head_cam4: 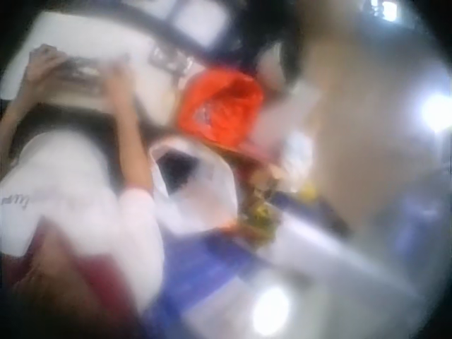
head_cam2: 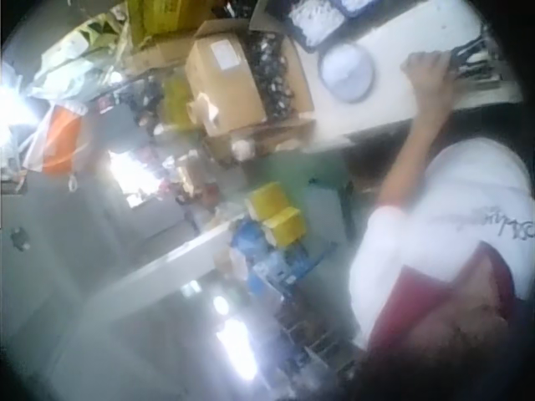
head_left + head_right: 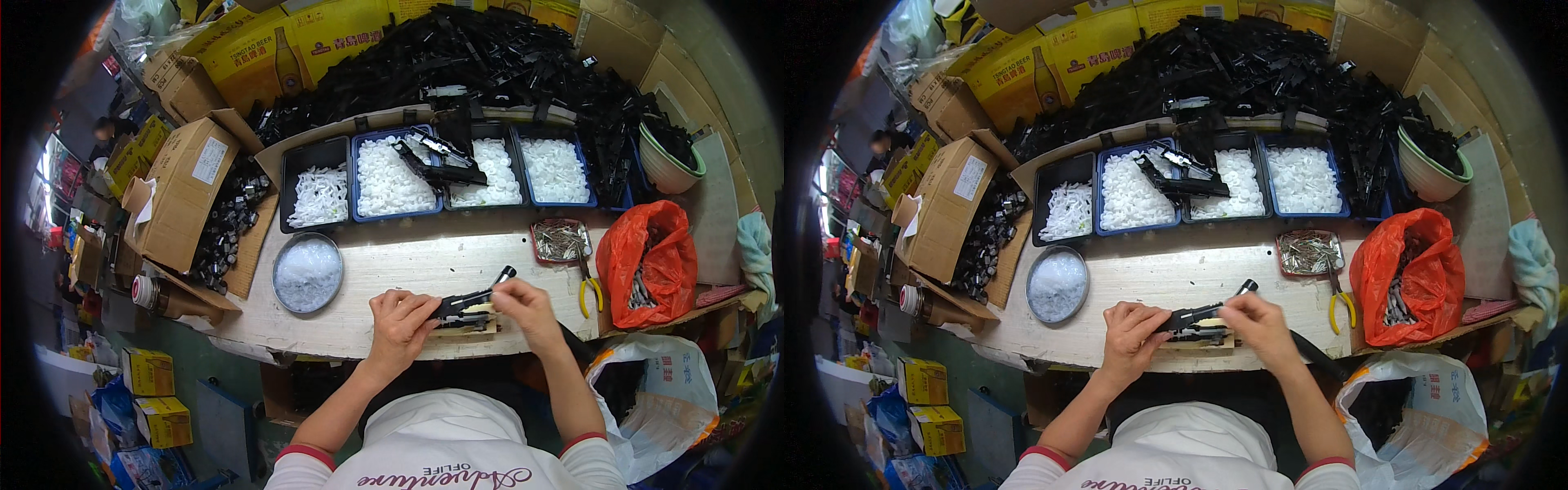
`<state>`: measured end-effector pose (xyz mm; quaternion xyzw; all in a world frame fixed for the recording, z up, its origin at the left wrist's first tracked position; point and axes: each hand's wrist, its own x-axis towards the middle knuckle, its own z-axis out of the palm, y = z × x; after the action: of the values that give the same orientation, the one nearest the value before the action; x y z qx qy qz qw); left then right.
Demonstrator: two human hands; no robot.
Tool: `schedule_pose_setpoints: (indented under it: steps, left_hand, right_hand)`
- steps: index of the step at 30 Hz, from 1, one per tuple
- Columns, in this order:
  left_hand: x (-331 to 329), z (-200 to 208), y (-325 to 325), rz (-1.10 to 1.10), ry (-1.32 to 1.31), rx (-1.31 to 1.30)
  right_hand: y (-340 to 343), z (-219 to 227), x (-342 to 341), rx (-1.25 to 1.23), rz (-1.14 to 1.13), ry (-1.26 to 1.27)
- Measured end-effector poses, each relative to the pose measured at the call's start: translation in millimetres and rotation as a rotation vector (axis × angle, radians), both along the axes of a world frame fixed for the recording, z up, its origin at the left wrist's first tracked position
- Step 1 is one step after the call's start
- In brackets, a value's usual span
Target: The person assembles small black plastic components by inserting white cylindrical pieces and metal pins into a wooden jig. They use a hammer to tap the pins into place and pliers to adjust the assembly. The finished units are placed into a cardboard box on the left side of the workspace.
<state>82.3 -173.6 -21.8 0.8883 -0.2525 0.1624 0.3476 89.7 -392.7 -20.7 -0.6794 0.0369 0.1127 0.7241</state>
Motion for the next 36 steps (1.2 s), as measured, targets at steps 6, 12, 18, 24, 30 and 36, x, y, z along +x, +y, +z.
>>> schedule_pose_setpoints:
  steps: [6, 12, 18, 24, 30, 36]
  left_hand:
    - [-7, -15, -2, -0.007, 0.013, 0.080]
    - [-7, -16, -3, -0.028, 0.005, 0.155]
    - [-4, -21, 2, -0.075, -0.020, 0.166]
    - [-1, -18, 9, -0.124, 0.019, 0.137]
    - [-4, -18, 9, -0.133, 0.013, 0.227]
    - [-7, -15, 14, -0.196, 0.028, 0.436]
  right_hand:
    - [-35, -25, -7, -0.234, -0.172, -0.129]
    - [-34, -22, -10, -0.438, -0.201, -0.223]
    - [-35, -31, -14, -0.718, -0.172, -0.429]
    - [-35, -32, -16, -0.837, -0.146, -0.472]
    - [-33, -32, -17, -0.980, -0.095, -0.527]
    - [-28, -40, -21, -1.232, -0.062, -0.613]
